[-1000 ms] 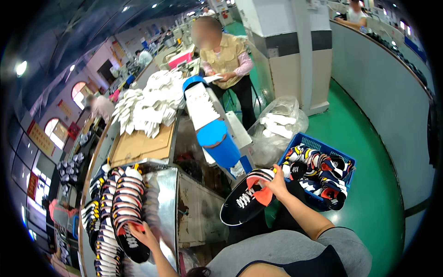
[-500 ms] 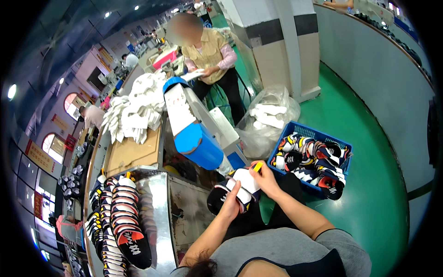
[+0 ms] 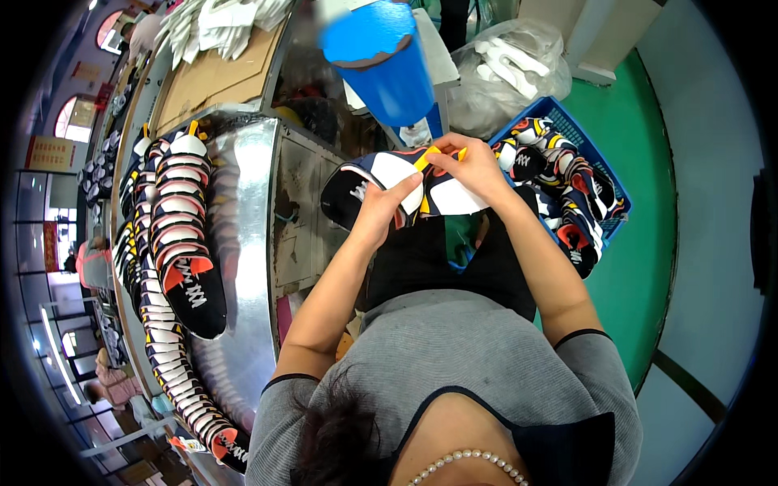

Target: The person takes a shoe from a basket, places a tag against the shoe tongue, and uses a tagging tool to attach the tag before placing the shoe on a metal surface.

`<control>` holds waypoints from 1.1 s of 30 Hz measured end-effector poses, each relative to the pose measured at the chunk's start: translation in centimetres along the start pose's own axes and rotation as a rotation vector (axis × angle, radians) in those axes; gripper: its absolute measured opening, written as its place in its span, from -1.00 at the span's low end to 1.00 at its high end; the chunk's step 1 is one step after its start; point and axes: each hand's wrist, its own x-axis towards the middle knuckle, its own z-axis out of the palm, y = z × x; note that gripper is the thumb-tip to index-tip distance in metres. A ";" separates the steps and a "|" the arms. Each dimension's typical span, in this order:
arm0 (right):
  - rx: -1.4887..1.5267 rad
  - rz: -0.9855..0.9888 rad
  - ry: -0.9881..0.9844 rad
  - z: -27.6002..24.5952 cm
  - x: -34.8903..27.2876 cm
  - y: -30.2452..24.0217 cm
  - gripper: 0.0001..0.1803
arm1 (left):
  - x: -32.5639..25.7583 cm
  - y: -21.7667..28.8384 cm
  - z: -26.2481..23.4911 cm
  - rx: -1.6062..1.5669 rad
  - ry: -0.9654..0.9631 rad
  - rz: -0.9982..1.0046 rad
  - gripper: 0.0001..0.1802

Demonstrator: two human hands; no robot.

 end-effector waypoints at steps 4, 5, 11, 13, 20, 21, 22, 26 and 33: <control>0.099 0.063 -0.213 -0.4 2.7 -0.6 -0.79 | 1.7 0.6 -2.5 0.152 0.015 -0.105 -0.71; 0.127 0.096 -0.234 -0.6 3.7 -0.6 -0.81 | 2.8 0.1 -2.5 0.130 0.055 -0.022 -0.71; 0.322 0.221 -0.257 -0.4 7.8 2.9 -0.85 | 8.1 -1.5 -3.5 0.036 0.057 0.140 -0.67; 0.329 0.207 -0.250 -0.6 8.2 3.5 -0.85 | 9.0 -0.7 -3.4 0.046 0.039 0.083 -0.70; 0.457 0.390 -0.127 -1.2 9.3 2.8 -0.81 | 12.3 -0.7 -4.2 -0.759 0.092 -0.326 -0.70; 0.489 0.408 -0.083 -1.9 9.2 2.4 -0.78 | 11.7 -1.8 -6.1 -0.760 0.013 -0.235 -0.72; 0.461 0.417 -0.014 -3.1 8.4 2.3 -0.70 | 9.5 -1.3 -5.9 -0.620 0.182 -0.180 -0.74; 0.802 0.578 0.209 -4.6 4.8 3.5 -0.57 | -2.2 -0.9 -3.0 -0.285 0.278 -0.044 -0.69; 0.850 0.494 0.287 7.4 1.8 1.0 -0.64 | 0.1 -1.5 0.1 -0.059 0.259 0.071 -0.70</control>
